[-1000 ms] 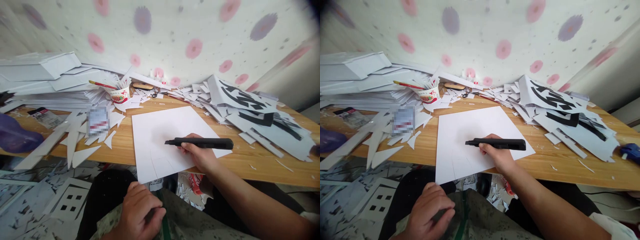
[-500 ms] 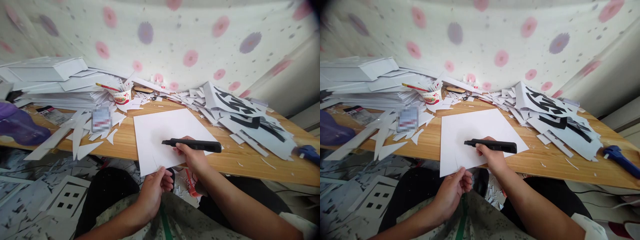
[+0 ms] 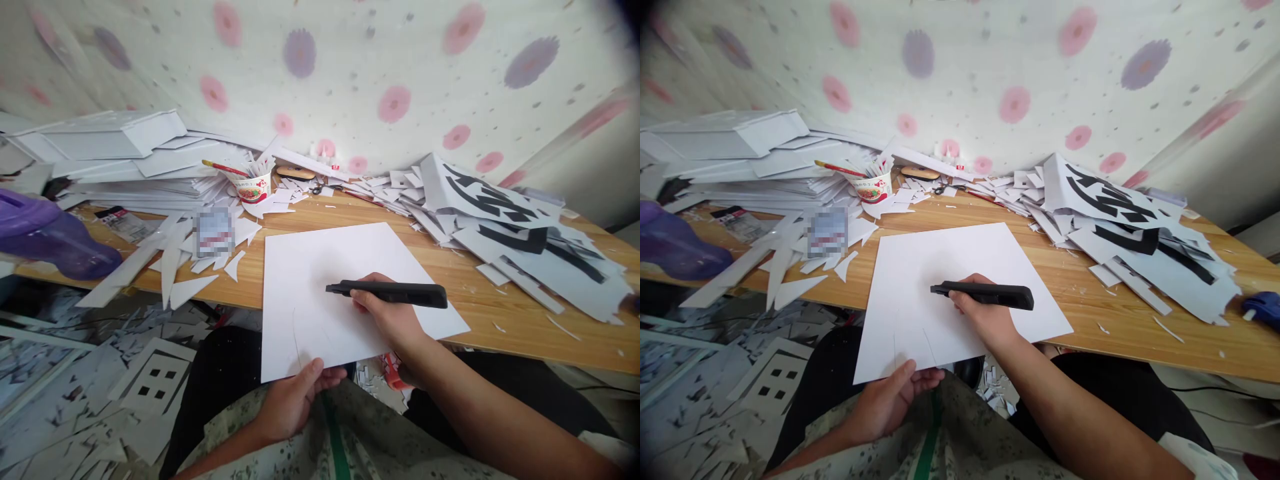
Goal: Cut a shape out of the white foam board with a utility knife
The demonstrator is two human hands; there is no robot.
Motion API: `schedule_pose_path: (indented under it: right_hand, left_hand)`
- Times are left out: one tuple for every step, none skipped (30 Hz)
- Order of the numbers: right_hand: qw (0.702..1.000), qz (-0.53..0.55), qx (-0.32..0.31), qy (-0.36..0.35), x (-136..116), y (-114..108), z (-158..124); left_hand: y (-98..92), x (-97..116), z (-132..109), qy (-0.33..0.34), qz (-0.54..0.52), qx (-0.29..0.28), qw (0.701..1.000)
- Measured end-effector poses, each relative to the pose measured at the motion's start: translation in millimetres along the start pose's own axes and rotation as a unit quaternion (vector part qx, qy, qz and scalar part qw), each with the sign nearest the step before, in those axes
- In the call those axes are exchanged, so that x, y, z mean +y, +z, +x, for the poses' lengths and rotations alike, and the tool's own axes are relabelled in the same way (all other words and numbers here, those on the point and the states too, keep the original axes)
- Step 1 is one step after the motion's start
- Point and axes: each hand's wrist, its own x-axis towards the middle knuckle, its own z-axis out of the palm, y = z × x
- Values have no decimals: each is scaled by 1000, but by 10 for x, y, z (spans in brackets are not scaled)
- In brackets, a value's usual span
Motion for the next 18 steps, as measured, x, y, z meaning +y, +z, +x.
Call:
schedule_pose_path:
  right_hand:
    - [1000, 5, 0, 0, 7, 1, 2]
    - [1000, 7, 2, 3, 11, 1, 4]
    - [1000, 7, 5, 7, 12, 0, 5]
    - [1000, 5, 9, 11, 9, 0, 5]
    - [1000, 1, 14, 14, 5, 0, 5]
    - [1000, -4, 19, 17, 0, 1, 4]
    - [1000, -9, 23, 19, -5, 2, 3]
    - [999, -15, 26, 20, -9, 4, 2]
    - [999, -20, 29, 20, -11, 6, 1]
    - [999, -25, 31, 20, -12, 7, 0]
    - [999, -29, 34, 20, -12, 8, -1]
    - [999, -33, 34, 20, -10, 9, -1]
    - [999, -36, 34, 20, -9, 9, -2]
    - [999, -38, 34, 20, -7, 9, -3]
    - [999, -37, 35, 21, -4, 9, -3]
    - [999, -35, 35, 21, -1, 8, -3]
    - [999, -30, 34, 22, 4, 6, -2]
    - [999, -24, 33, 22, 9, 5, -1]
  left_hand:
    - [31, 1, 16, -3, -15, 4, 1000]
    - [53, -4, 30, -1, -25, 11, 1000]
    - [62, -13, 42, 3, -30, 20, 999]
    - [60, -27, 51, 6, -28, 26, 999]
    - [47, -44, 57, 10, -22, 29, 999]
    - [27, -61, 63, 13, -12, 30, 999]
    - [2, -77, 67, 16, -1, 27, 1000]
    - [-23, -90, 70, 16, 10, 21, 1000]
    - [-47, -100, 71, 17, 22, 14, 1000]
    - [-68, -108, 73, 17, 33, 6, 999]
    - [-86, -112, 74, 18, 43, -1, 999]
    - [-101, -116, 76, 21, 53, -6, 998]
    - [-112, -118, 79, 25, 61, -12, 998]
    - [-122, -121, 84, 28, 68, -20, 997]
    - [-130, -123, 91, 29, 73, -29, 997]
    - [-138, -126, 100, 27, 74, -37, 996]
    - [-144, -130, 111, 25, 72, -43, 996]
    - [-150, -133, 122, 23, 69, -51, 996]
